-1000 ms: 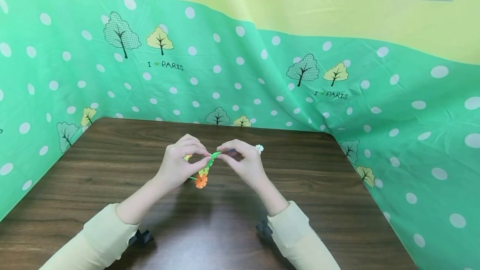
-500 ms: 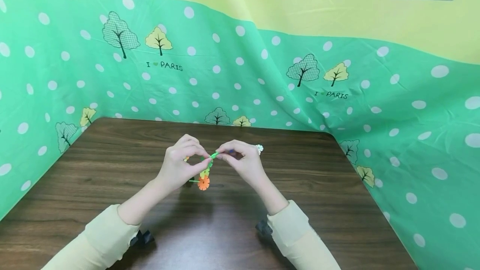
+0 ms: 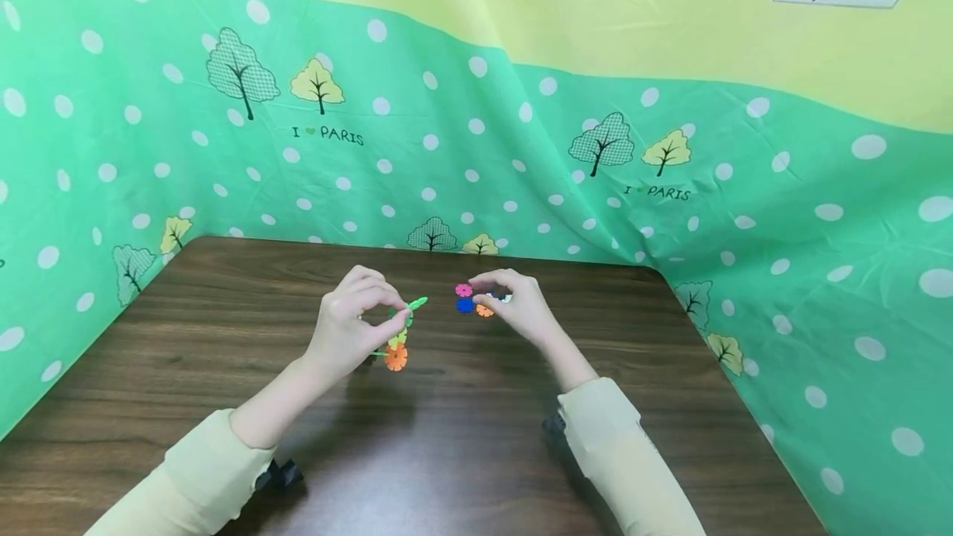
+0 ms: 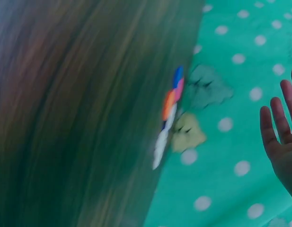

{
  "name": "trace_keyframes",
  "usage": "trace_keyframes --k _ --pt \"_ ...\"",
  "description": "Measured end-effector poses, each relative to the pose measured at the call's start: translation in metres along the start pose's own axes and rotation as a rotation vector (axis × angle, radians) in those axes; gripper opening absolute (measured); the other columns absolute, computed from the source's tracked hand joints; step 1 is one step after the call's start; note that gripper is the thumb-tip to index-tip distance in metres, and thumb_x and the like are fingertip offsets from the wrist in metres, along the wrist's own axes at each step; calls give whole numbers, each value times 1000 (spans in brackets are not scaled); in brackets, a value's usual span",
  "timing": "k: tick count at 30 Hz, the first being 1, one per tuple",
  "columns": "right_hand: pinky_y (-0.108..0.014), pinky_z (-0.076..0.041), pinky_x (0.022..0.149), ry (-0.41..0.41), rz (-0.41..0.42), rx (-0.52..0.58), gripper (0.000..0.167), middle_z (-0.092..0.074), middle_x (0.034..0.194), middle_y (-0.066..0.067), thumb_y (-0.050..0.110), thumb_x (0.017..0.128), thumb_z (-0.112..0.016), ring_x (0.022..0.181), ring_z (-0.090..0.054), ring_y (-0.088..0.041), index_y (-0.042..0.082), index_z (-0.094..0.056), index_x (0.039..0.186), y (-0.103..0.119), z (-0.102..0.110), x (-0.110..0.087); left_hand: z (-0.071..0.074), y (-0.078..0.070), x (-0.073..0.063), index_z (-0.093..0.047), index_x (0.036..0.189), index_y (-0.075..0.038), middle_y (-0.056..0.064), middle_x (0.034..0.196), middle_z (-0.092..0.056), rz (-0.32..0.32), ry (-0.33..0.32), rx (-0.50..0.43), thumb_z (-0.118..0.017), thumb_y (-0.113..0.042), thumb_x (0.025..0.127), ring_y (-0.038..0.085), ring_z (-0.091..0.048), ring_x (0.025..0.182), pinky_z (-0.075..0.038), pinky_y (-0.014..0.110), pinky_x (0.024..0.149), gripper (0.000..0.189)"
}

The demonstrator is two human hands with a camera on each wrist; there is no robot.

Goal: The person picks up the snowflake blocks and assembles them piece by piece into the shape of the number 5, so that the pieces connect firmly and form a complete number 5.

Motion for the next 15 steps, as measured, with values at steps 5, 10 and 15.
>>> trace_keyframes --k 5,10,15 --pt "-39 -54 77 71 -11 -70 24 -68 106 -2 11 84 -72 95 -64 -22 11 -70 107 -30 -2 6 -1 1 -1 -66 72 -9 0 74 -66 -20 10 -31 -70 0 72 16 -54 84 -46 22 64 10" --pt "-51 -50 85 106 4 -137 23 -69 105 -10 6 84 -70 99 -62 -29 3 -69 106 -52 -5 14 -2 4 -4 -66 72 -8 0 75 -67 -35 18 -17 -70 2 69 13 -59 76 -43 23 62 11" --pt "-50 -48 90 151 -54 -213 24 -68 107 -13 5 84 -70 104 -61 -30 1 -69 107 -75 -6 19 -4 7 -5 -66 73 -8 -1 75 -67 -45 37 30 -72 3 68 11 -58 72 -41 25 64 13"
Point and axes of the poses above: each hand's wrist, its own x-axis towards the middle knuckle, its own z-axis out of the back of the hand, y = z × x, the point moved 8 cm from there along x, towards the middle knuckle
